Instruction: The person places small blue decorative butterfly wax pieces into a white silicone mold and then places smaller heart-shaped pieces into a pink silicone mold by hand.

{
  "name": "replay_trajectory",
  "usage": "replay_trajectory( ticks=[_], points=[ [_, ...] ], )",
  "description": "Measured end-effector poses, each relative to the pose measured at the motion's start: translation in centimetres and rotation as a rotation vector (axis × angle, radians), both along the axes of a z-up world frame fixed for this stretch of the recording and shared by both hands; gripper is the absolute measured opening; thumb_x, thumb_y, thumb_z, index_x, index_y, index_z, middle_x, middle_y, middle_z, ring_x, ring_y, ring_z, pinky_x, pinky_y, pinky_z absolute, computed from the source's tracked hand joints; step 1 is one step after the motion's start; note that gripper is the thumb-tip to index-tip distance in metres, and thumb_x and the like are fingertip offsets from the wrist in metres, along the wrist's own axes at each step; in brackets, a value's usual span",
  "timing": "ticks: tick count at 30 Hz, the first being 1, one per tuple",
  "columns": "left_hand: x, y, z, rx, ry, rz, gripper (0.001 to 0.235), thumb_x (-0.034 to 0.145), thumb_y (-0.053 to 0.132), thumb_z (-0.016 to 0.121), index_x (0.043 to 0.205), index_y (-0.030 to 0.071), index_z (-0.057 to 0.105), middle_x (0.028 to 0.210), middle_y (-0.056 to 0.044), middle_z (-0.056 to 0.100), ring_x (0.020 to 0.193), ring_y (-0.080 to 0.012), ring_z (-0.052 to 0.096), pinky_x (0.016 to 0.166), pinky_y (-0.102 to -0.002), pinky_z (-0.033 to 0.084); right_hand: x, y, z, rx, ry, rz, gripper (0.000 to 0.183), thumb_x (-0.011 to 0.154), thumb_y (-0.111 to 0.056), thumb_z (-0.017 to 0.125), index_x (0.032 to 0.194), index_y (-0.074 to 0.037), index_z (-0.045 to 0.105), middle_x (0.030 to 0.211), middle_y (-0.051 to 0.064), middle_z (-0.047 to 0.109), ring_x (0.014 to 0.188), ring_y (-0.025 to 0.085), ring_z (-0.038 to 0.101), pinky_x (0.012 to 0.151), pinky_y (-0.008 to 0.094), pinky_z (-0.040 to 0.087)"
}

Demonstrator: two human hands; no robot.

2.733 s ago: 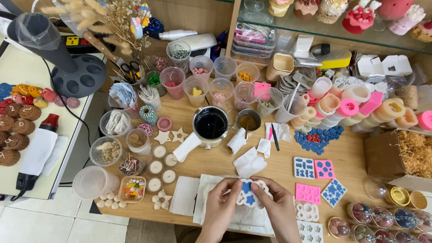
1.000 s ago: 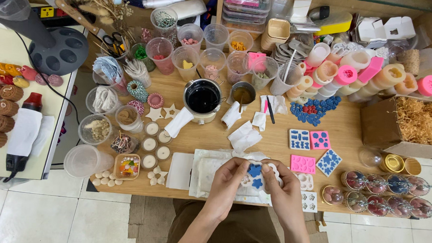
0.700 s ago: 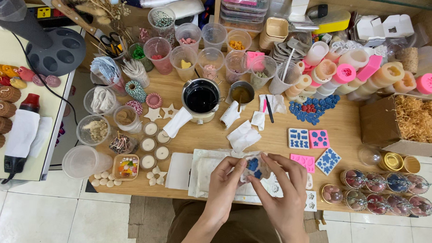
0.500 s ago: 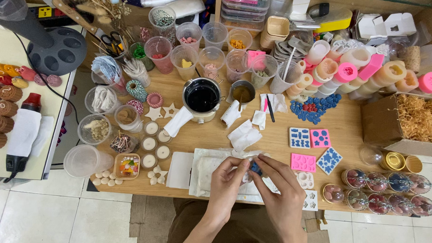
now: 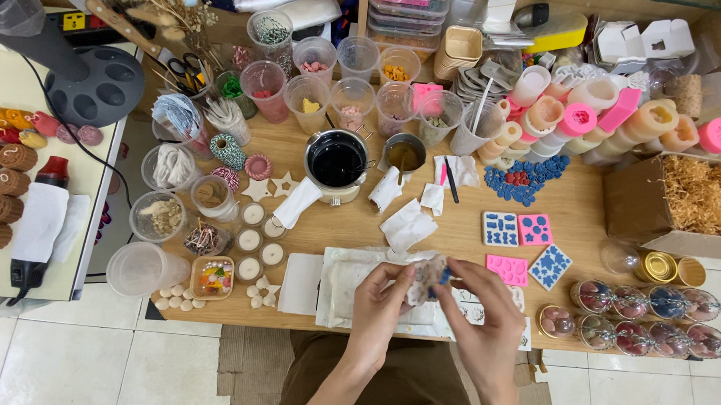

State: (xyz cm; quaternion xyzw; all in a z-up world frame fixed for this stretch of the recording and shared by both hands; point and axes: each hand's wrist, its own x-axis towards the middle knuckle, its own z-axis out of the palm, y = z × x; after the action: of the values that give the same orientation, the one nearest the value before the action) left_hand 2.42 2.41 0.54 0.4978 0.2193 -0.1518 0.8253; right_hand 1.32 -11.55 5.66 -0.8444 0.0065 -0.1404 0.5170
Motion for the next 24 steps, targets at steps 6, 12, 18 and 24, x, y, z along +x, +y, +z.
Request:
replay_trajectory(
  ticks=[6,12,18,24],
  points=[
    [0.1,0.6,-0.8,0.014,0.040,-0.013,0.026,0.096,0.033,0.068,0.090,0.007,0.066,0.089,0.002,0.068,0.081,-0.0072,0.064,0.083,-0.033,0.058,-0.5,-6.9,-5.2,0.613,0.099,-0.022,0.038,0.085,0.014,0.069,0.122,0.005,0.070,0.132,0.019,0.066,0.117,0.022,0.066,0.098,0.034,0.055],
    [0.4,0.0,-2.1,-0.002,0.090,-0.043,0.024,0.096,0.031,0.065,0.094,0.007,0.068,0.093,0.002,0.069,0.087,-0.0088,0.066,0.084,-0.035,0.058,-2.2,-10.6,-8.5,0.894,0.012,0.110,0.037,0.087,0.018,0.066,0.122,0.005,0.067,0.134,0.024,0.064,0.123,0.035,0.066,0.106,0.046,0.054],
    [1.0,-0.9,-5.9,0.013,0.213,-0.013,0.023,0.094,0.029,0.067,0.097,0.006,0.069,0.096,-0.002,0.075,0.089,-0.0118,0.070,0.080,-0.036,0.058,-0.7,-12.2,-10.2,1.120,0.290,-0.166,0.039,0.089,0.009,0.063,0.127,0.005,0.067,0.132,0.024,0.068,0.112,0.036,0.070,0.097,0.043,0.057],
    [1.0,-0.8,-15.7,0.041,0.355,0.001,0.024,0.091,0.027,0.070,0.092,0.003,0.068,0.091,-0.007,0.080,0.084,-0.0146,0.075,0.072,-0.036,0.063,4.2,-15.2,-13.7,1.085,0.436,-0.335,0.039,0.090,0.005,0.065,0.129,0.005,0.068,0.122,0.020,0.074,0.107,0.024,0.072,0.098,0.035,0.058]
  ],
)
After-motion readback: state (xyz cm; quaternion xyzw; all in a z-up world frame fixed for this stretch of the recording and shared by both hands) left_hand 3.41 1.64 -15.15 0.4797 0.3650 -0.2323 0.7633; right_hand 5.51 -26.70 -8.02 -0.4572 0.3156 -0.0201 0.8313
